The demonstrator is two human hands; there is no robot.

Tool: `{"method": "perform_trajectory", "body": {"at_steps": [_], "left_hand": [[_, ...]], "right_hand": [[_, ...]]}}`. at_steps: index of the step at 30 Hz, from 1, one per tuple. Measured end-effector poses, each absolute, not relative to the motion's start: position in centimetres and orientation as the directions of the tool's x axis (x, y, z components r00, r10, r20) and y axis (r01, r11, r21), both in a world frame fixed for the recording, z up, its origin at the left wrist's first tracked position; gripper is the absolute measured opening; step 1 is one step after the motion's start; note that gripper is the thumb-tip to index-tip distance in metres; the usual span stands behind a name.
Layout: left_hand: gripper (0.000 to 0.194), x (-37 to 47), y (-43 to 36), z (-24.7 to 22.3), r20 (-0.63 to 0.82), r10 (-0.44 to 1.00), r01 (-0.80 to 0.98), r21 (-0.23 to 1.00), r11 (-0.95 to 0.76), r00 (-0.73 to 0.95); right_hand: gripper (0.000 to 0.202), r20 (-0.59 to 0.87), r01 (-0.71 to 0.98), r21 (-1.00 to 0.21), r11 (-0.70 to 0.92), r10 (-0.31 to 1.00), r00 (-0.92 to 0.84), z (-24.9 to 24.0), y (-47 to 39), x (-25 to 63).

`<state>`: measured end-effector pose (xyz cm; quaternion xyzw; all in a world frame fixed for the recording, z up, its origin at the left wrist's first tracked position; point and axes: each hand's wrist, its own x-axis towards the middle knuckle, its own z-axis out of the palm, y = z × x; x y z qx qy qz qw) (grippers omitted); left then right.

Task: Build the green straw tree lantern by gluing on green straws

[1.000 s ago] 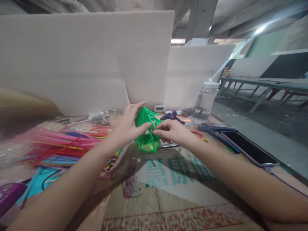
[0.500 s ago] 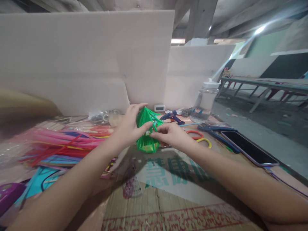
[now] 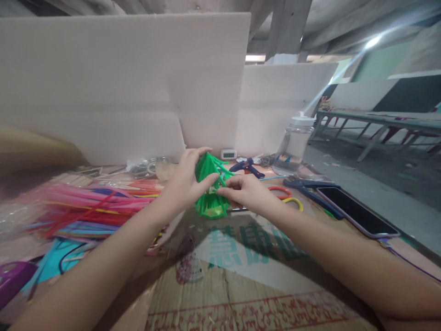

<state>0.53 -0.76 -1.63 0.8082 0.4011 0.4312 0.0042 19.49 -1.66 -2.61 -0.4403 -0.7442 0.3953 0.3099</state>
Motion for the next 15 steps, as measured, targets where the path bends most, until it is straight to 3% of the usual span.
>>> {"method": "perform_trajectory", "body": {"at_steps": [8, 11, 15], "left_hand": [[0.046, 0.0, -0.7, -1.1, 0.651, 0.676, 0.624, 0.379, -0.683, 0.344], [0.046, -0.3, -0.5, -1.0, 0.625, 0.709, 0.587, 0.453, -0.671, 0.328], [0.041, -1.1, 0.0, -0.6, 0.542, 0.787, 0.516, 0.603, -0.608, 0.295]], "right_hand": [[0.029, 0.133, 0.514, -0.753, 0.410, 0.860, -0.492, -1.1, -0.9, 21.0], [0.027, 0.143, 0.553, -0.682, 0.478, 0.829, -0.541, -0.1, -0.6, 22.4], [0.023, 0.109, 0.643, -0.496, 0.583, 0.777, -0.621, -1.0, -0.4, 25.2]]}}
